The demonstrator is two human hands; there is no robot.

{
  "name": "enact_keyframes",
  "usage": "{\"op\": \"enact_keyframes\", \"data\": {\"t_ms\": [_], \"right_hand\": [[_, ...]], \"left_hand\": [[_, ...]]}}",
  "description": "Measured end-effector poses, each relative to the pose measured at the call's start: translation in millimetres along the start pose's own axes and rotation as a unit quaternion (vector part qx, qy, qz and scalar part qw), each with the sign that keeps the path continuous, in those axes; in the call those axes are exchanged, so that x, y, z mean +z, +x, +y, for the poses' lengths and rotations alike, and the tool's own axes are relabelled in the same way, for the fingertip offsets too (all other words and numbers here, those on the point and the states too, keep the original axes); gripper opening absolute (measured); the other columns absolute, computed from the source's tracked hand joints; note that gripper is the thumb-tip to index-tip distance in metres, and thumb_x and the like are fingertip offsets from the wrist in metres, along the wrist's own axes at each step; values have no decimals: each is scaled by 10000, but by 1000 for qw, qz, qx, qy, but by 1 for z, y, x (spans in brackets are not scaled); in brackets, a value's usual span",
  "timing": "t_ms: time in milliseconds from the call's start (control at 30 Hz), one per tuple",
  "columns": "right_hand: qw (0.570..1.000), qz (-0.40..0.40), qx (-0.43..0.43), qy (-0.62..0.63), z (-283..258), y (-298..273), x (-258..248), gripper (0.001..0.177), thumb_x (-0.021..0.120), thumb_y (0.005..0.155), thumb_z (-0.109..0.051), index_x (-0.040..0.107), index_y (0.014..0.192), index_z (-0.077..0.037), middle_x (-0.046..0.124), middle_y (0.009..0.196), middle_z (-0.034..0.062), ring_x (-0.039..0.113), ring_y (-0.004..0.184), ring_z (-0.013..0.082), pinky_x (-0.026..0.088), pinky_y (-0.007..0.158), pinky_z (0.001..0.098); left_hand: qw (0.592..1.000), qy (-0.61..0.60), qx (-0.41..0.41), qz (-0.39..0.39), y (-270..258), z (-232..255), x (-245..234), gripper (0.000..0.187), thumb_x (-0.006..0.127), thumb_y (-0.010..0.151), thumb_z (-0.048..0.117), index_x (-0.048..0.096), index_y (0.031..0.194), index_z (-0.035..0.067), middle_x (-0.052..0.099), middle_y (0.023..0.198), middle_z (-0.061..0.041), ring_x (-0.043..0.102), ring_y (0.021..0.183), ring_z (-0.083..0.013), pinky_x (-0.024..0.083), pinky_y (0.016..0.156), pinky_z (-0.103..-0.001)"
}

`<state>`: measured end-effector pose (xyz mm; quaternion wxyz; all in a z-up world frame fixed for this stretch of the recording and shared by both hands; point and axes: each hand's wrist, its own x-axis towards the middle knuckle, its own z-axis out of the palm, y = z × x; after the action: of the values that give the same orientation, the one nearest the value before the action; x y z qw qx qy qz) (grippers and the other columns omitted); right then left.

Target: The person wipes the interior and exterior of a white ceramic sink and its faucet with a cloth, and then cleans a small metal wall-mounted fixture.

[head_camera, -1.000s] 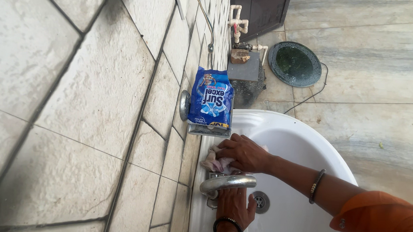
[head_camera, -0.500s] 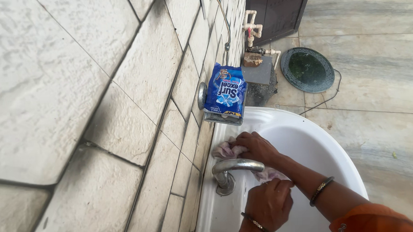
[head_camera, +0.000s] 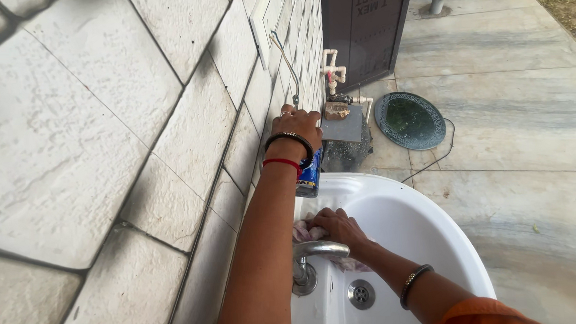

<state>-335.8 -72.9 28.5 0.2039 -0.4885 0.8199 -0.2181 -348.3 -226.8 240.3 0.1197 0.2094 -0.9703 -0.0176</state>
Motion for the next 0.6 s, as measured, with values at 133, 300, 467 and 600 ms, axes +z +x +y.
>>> {"op": "enact_keyframes", "data": {"t_ms": [133, 300, 467, 600], "right_hand": [[1000, 3, -1, 9, 0, -2, -4, 494, 864, 735, -460, 714, 1171, -284, 615, 1263, -44, 561, 1061, 259, 536, 917, 420], [999, 19, -18, 20, 7, 0, 0, 446, 852, 753, -401, 718, 1163, -288, 615, 1257, -55, 564, 1060, 260, 537, 917, 411], [1000, 8, -13, 25, 9, 1, 3, 445, 839, 759, -398, 716, 1173, -289, 622, 1238, -46, 565, 1063, 271, 530, 943, 408], [999, 12, -32, 14, 11, 3, 4, 518, 830, 752, -378, 683, 1238, -277, 596, 1253, -3, 541, 1088, 300, 508, 962, 437]], "left_hand": [[971, 71, -73, -217, 23, -6, -3, 545, 614, 983, 556, 607, 1360, 164, 542, 1458, -85, 299, 1493, -284, 366, 1156, -505], [983, 83, -22, -159, 22, -16, -16, 456, 737, 882, 511, 744, 1153, 144, 632, 1357, -63, 408, 1436, -298, 418, 1128, -482], [998, 52, 1, -37, -9, 1, -62, 326, 814, 832, 397, 772, 932, 90, 746, 1000, -146, 706, 1044, -327, 568, 901, -459], [996, 35, 22, 73, -71, 30, -103, 272, 819, 774, 365, 778, 840, 104, 745, 921, -129, 727, 927, -306, 581, 799, -443]]}}
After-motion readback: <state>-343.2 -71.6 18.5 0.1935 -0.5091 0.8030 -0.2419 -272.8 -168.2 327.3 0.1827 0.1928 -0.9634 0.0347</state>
